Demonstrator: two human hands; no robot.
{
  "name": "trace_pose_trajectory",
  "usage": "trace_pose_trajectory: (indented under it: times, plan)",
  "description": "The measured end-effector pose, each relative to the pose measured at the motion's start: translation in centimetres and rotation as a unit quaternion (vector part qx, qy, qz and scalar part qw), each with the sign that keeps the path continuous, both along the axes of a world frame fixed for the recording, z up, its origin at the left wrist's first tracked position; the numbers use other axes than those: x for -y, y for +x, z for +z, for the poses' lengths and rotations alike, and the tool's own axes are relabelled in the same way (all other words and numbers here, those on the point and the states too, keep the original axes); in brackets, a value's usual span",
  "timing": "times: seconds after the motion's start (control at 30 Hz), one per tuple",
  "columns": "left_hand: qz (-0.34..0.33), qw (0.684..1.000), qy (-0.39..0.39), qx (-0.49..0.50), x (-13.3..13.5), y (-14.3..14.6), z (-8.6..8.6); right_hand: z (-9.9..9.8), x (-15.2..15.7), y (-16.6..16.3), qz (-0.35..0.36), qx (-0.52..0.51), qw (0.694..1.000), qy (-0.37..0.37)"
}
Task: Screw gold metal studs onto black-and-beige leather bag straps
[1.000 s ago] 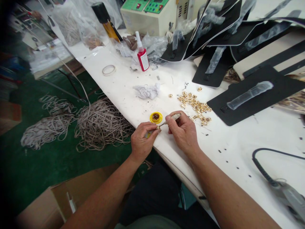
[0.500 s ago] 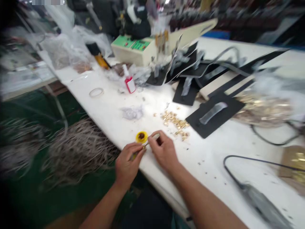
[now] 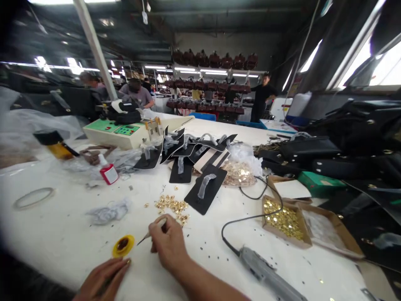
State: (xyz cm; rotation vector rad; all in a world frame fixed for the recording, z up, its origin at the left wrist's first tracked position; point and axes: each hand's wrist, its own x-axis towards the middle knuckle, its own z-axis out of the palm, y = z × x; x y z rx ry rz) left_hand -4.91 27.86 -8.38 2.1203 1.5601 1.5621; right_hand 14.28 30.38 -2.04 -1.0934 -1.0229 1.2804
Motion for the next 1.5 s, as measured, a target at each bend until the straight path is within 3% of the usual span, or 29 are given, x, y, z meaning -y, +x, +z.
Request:
trace_pose_trajectory:
  times: [0.13,0.3,0.4,0.53,0.67,0.77,0.93,1.13,1.3,1.5]
  plan:
    - [-0.018,0.995,-0.038,-0.095,0.7,0.0,1.3,0.1,1.2,4.8,-0.062,0.018,0.997,0.033]
    - [0.028,0.988,-0.010,-0.151,1.2,1.0,2.1,-1.9,0.2,9.4,-0.189,-0.084,0.978,0.004]
    - [0.021,0.987,-0.009,-0.161,1.6,3.1,3.1,-2.2,-0.6,10.3,-0.220,-0.111,0.969,0.004]
    - [-0.022,0.977,-0.118,-0.177,0.6,8.2,4.2,-2.0,-0.7,10.2,-0.220,-0.124,0.967,-0.009]
    - [0.019,0.948,-0.201,-0.246,-2.1,12.7,4.0,-1.8,-0.2,10.0,-0.206,-0.107,0.972,-0.014]
    - [0.038,0.940,-0.215,-0.262,-3.6,14.0,3.4,-1.9,0.1,10.0,-0.204,-0.105,0.973,-0.010]
    - [0.032,0.950,-0.204,-0.233,-3.2,13.7,3.4,-2.1,0.2,9.8,-0.189,-0.101,0.977,-0.009]
    - [0.033,0.969,-0.217,-0.115,1.4,11.5,3.8,-2.2,1.2,8.3,-0.161,-0.068,0.985,-0.013]
    - [0.015,0.966,-0.255,0.028,3.9,8.9,3.2,-1.6,3.2,6.0,-0.054,0.045,0.998,0.005]
    - [-0.008,0.972,-0.233,0.025,3.9,8.2,2.2,-0.6,4.2,5.0,-0.037,0.160,0.985,0.046]
